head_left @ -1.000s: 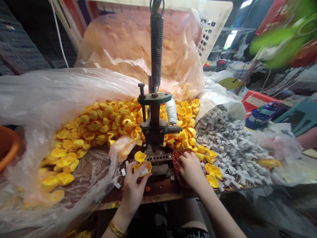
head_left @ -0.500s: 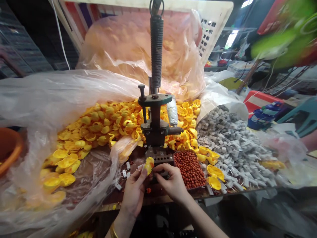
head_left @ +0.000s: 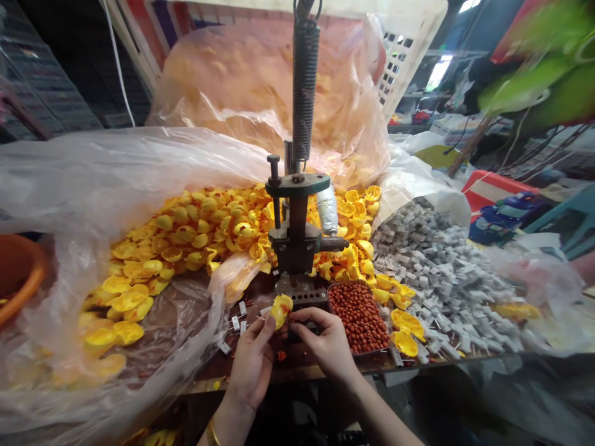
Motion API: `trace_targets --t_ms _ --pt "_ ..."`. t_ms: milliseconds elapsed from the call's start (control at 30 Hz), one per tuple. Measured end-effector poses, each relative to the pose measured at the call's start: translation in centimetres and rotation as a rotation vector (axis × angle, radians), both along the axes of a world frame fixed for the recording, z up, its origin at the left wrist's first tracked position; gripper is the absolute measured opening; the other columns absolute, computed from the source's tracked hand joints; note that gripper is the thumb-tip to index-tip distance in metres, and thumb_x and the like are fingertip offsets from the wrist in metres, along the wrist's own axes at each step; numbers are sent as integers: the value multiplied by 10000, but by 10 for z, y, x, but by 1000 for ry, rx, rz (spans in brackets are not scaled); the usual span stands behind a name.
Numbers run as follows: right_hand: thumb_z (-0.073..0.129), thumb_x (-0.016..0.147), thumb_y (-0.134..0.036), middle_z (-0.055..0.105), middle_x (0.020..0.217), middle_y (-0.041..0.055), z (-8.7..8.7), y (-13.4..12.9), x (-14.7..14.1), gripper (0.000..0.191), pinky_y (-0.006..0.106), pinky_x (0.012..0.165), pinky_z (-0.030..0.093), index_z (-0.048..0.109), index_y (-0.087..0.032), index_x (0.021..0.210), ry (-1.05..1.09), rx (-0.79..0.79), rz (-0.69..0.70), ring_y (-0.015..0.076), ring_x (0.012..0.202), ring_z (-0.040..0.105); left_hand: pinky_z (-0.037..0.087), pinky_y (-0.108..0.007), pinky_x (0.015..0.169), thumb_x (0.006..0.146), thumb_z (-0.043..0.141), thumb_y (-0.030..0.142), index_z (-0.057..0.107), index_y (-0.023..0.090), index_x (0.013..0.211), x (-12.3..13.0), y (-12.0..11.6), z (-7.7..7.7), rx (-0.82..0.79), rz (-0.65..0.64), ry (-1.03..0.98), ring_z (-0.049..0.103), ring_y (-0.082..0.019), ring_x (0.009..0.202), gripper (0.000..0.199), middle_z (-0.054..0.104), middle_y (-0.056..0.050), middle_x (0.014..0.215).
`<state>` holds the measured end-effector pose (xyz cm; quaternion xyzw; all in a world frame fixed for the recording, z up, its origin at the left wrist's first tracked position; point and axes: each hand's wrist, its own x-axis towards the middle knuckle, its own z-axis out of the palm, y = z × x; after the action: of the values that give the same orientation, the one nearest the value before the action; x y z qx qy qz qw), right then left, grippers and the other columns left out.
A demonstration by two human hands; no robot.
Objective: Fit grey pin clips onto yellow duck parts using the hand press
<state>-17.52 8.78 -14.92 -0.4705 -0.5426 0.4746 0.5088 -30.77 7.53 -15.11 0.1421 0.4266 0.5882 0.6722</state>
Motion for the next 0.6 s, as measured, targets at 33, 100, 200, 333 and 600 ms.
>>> trace_targets --t_ms 33,100,200,333,600 --pt "651 736 -227 735 788 51 -1 1 1 116 300 739 542 733 -170 795 8 -24 7 195 759 681 508 -220 677 539 880 361 759 161 840 0 -1 -1 3 8 5 633 -122 733 381 731 -29 817" --pt "667 722 -238 732 789 55 -2 2 3 116 305 739 536 730 -165 785 28 -74 15 198 763 675 507 -230 682 537 879 371 758 159 854 1 -2 -3 15 19 28 633 -128 733 400 731 -34 832" --pt "700 696 -243 711 750 46 -3 11 6 99 295 685 519 701 -156 742 -16 -133 28 188 719 648 501 -248 696 575 852 404 754 157 861 0 0 -9 50 21 117 626 -131 722 390 729 -43 845" --pt "691 701 -154 662 751 42 -8 33 2 49 317 733 473 664 -173 664 -451 59 -82 198 781 589 499 -335 801 695 734 483 721 143 1005 -9 26 -20 230 -68 566 641 -201 847 460 720 -93 984" --pt "549 821 -222 623 672 49 18 99 58 196 301 650 447 657 -166 668 -609 152 -280 180 664 564 437 -428 944 746 670 316 727 165 932 -21 83 -15 534 -354 1031 600 -239 936 246 622 -81 965"
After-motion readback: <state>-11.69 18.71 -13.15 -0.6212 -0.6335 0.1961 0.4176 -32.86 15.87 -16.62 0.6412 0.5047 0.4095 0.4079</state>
